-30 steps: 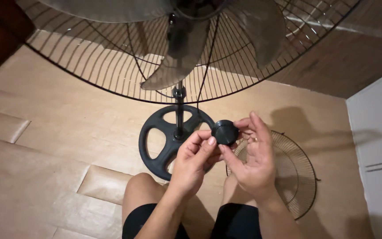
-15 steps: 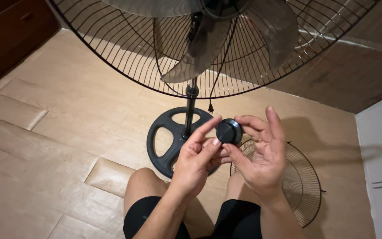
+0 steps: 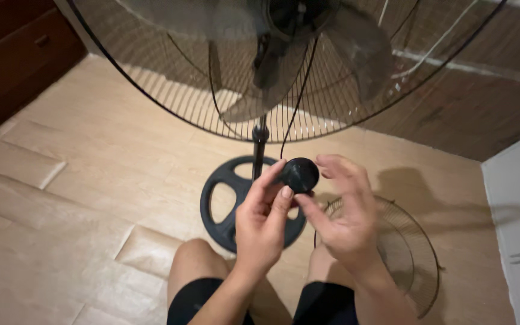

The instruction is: The person reassembles a standing electric fan by hand. They attach the fan blade to the motor shaft, secure it with a nut, then attach the front protective cage and plug the fan in.

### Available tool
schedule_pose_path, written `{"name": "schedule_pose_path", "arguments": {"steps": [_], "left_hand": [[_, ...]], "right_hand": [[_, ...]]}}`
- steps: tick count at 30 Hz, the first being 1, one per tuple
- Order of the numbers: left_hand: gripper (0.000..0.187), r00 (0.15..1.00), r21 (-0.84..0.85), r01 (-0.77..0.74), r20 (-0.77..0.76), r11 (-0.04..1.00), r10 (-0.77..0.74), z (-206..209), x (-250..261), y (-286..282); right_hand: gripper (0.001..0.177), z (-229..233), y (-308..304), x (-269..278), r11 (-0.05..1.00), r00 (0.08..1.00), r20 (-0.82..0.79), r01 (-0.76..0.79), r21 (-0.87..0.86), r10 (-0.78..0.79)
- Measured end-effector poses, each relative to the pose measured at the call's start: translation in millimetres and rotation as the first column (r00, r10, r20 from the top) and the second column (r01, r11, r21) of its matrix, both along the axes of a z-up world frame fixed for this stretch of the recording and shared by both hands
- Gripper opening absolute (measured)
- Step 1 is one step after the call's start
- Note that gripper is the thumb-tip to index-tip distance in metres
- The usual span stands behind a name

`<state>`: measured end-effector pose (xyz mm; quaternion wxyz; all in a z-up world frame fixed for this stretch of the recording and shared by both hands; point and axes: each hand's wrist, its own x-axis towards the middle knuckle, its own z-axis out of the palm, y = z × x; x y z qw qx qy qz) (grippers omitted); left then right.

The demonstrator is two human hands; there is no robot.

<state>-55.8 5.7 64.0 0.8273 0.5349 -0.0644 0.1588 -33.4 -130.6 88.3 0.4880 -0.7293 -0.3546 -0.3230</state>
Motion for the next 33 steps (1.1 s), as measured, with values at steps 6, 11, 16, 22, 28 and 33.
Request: {"name": "schedule_pose_path", "arguments": {"steps": [6, 11, 16, 22, 28, 33], "left_hand": [[0.039, 0.876, 0.457, -0.43, 0.419, 0.778, 0.238, 58, 17, 20], [0.042, 0.819, 0.327, -0.378, 0.554, 0.866, 0.149, 89, 55, 37], [0.03, 0.695, 0.102, -0.652, 0.477, 0.751, 0.539, 90, 79, 64], [0.029, 0.691, 0.142, -0.683, 0.446, 0.717, 0.569, 80, 97, 80], [0.032, 0.682, 0.189, -0.701, 0.46, 0.688, 0.569, 84, 100, 73], [0.031, 0.636, 0.233, -0.739, 0.552, 0.633, 0.539, 91, 95, 64]], "right_hand": [[0.056, 51, 10, 20, 0.952, 0.924, 0.313, 0.274, -0.14, -0.22], [0.048, 90, 20, 66, 0.929, 0.808, 0.53, 0.359, -0.095, -0.258], [0.047, 118, 37, 107, 0.885, 0.646, 0.692, 0.466, -0.021, -0.323], [0.047, 122, 42, 123, 0.875, 0.641, 0.694, 0.484, -0.033, -0.328], [0.047, 120, 42, 121, 0.902, 0.7, 0.653, 0.428, -0.06, -0.288], [0.057, 122, 42, 117, 0.929, 0.762, 0.615, 0.348, -0.128, -0.201]]}}
